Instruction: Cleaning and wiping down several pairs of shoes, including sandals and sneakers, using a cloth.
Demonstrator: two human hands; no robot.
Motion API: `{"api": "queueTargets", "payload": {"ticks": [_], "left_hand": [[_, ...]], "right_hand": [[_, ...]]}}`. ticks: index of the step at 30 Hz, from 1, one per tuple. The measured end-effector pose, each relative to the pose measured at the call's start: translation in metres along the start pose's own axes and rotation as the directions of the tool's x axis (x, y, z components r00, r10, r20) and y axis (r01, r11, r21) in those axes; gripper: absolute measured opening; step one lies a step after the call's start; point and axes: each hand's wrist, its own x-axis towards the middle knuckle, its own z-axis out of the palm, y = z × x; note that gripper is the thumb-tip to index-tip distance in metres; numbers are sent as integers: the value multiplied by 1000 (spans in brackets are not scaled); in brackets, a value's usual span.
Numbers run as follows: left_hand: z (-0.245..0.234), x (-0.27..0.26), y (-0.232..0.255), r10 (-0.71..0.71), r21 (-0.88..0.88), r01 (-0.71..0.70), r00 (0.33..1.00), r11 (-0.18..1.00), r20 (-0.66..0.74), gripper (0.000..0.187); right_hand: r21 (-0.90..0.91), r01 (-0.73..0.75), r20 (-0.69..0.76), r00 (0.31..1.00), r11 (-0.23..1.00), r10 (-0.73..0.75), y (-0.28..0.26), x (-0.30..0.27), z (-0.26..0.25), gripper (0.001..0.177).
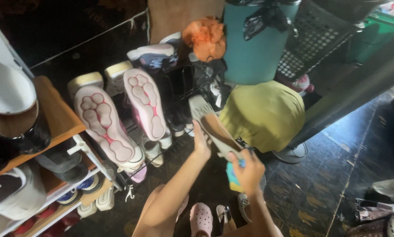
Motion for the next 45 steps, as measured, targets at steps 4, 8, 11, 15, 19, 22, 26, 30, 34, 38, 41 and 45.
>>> {"api": "queueTargets", "payload": {"ticks": [4, 8, 11, 15, 19, 22, 26, 30, 34, 38, 41, 45], "left_hand": [[-27, 4, -52, 102, 247, -59, 981, 967, -165, 73], [-12, -35, -57, -68, 343, 90, 995, 935, -73, 51], [-3, -53, -69, -256, 342, 248, 966, 906, -25, 39], [20, -90, -41, -408, 429, 355, 912, 831, 34, 33], [14, -89, -26, -419, 447, 350, 906, 823, 61, 31], [14, -85, -10, -367, 540, 243, 921, 806, 134, 29], [8, -77, -10, -359, 486, 247, 921, 838, 150, 27], [-5, -68, -21, -280, 462, 153, 934, 873, 221, 26], [-19, -56, -22, -261, 414, 138, 931, 900, 256, 27], [-22, -51, -15, -318, 429, 207, 926, 879, 205, 28], [-23, -48, -13, -316, 427, 211, 929, 879, 191, 28], [-17, -51, -3, -329, 461, 224, 930, 858, 160, 27]], "right_hand": [[-112, -90, 188, 976, 990, 110, 25, 1, 14, 36], [-159, -90, 563, 810, 983, 165, 127, -45, 106, 44], [-60, -23, 677, 733, 998, 58, 160, -57, 164, 46], [-61, 41, 672, 741, 997, 11, 165, -64, 212, 43], [-42, 118, 651, 756, 992, -62, 169, -58, 274, 43], [-36, 164, 648, 755, 986, -101, 173, -49, 314, 43], [48, 122, 595, 794, 991, -127, 171, -43, 374, 48], [205, 233, 343, 893, 951, -293, 171, -45, 421, 48], [193, 201, 410, 873, 960, -266, 172, -50, 447, 48], [154, 159, 483, 849, 975, -215, 171, -53, 464, 49], [122, 132, 525, 832, 984, -177, 171, -55, 471, 50], [61, 95, 576, 810, 994, -112, 174, -54, 473, 51]]}}
